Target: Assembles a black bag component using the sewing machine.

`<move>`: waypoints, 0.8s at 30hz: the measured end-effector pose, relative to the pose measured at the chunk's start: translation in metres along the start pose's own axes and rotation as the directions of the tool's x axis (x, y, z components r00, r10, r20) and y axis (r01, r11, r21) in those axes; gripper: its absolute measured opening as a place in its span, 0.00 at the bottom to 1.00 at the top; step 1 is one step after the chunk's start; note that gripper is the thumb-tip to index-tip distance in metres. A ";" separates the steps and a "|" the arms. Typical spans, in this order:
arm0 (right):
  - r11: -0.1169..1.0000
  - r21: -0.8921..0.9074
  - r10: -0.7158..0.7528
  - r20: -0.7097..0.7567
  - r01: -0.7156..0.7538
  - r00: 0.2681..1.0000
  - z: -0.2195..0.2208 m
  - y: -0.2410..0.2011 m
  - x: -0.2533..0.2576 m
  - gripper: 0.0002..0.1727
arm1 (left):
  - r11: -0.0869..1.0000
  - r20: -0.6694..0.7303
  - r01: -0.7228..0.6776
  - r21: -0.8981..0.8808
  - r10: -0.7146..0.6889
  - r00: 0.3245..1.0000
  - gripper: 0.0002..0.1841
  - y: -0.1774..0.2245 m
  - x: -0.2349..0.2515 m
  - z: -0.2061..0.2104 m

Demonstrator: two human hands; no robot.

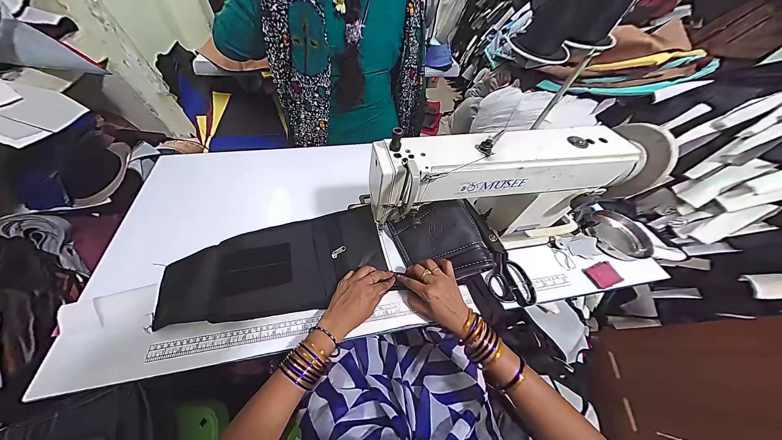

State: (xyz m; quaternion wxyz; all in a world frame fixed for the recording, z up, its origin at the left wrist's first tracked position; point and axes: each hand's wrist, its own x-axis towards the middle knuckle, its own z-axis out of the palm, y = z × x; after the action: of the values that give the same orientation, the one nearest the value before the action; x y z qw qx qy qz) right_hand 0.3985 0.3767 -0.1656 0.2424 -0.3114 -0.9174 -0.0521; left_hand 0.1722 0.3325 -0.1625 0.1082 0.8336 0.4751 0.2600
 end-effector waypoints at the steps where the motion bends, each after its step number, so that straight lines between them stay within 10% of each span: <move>1: 1.000 0.006 0.007 0.005 -0.007 1.000 0.001 0.001 0.004 0.17 | 1.000 0.007 -0.001 -0.009 0.001 1.000 0.16 -0.004 0.003 -0.002; 19: 0.992 0.122 0.041 0.005 -0.042 0.999 0.032 0.033 0.060 0.17 | 0.998 0.029 0.033 -0.057 -0.031 0.999 0.18 -0.065 0.049 -0.013; 24: 0.783 0.572 0.337 -0.059 -0.245 0.940 0.003 0.052 0.048 0.13 | 0.997 0.031 0.060 -0.046 -0.059 0.998 0.18 -0.074 0.059 -0.013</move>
State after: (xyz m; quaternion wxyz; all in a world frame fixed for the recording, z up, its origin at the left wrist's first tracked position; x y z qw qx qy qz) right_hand 0.3952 0.4449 -0.1488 0.3994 -0.3601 -0.8109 0.2309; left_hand 0.1350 0.4202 -0.1637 0.1424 0.8201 0.4918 0.2555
